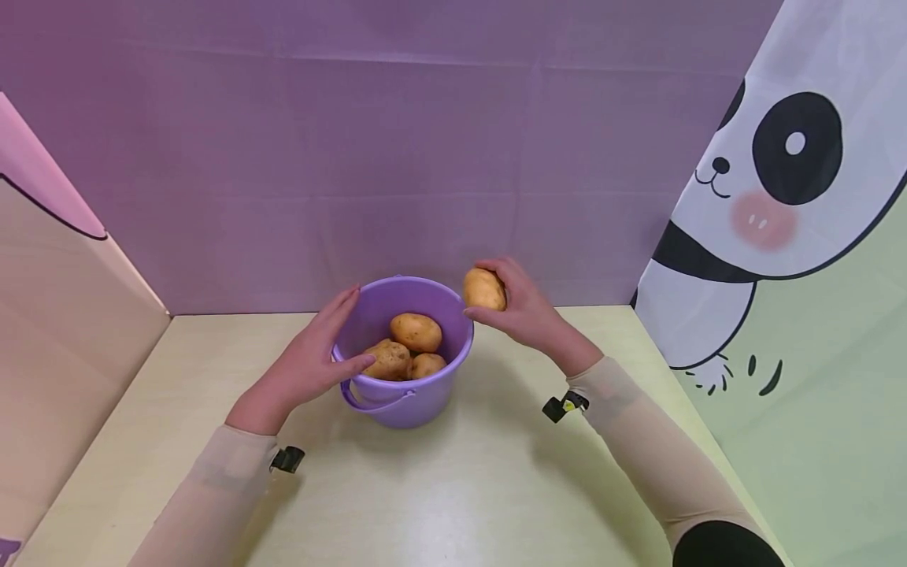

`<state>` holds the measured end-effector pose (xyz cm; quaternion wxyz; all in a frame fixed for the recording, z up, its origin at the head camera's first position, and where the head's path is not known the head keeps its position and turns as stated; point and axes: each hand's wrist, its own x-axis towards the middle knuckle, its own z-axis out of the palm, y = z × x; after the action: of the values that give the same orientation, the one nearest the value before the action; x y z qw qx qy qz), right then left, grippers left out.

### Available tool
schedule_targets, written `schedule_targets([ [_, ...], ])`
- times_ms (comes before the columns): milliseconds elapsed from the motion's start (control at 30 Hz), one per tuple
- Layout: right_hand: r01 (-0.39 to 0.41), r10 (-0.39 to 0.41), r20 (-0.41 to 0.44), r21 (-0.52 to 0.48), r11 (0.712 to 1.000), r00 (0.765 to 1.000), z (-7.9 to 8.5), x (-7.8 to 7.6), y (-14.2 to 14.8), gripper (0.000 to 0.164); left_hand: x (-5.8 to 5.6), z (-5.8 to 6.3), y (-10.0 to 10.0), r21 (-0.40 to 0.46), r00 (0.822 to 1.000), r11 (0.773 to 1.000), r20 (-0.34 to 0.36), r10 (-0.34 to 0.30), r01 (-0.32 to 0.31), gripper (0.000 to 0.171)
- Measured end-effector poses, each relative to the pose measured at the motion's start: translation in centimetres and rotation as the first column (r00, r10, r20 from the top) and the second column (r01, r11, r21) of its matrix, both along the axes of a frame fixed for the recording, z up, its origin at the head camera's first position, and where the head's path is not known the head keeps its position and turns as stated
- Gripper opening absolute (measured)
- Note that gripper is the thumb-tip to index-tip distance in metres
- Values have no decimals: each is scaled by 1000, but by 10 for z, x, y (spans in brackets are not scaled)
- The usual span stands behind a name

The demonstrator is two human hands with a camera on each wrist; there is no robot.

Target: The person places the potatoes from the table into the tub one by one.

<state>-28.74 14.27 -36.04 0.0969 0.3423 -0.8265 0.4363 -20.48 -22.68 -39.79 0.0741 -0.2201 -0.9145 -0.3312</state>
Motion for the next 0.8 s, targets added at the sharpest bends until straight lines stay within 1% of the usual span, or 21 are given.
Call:
schedule_targets([
  [167,-14,14,-2,9,1000,1000,3,2,-7,75,0,0,0,-2,1000,1000,-2,1,-1,104],
  [400,-44,44,21,17,999,999,3,3,-16,76,0,0,0,2,1000,1000,-2,1,-1,104],
  [800,-73,72,11,21,997,997,3,5,-25,76,0,0,1,4,1000,1000,5,-2,2,104],
])
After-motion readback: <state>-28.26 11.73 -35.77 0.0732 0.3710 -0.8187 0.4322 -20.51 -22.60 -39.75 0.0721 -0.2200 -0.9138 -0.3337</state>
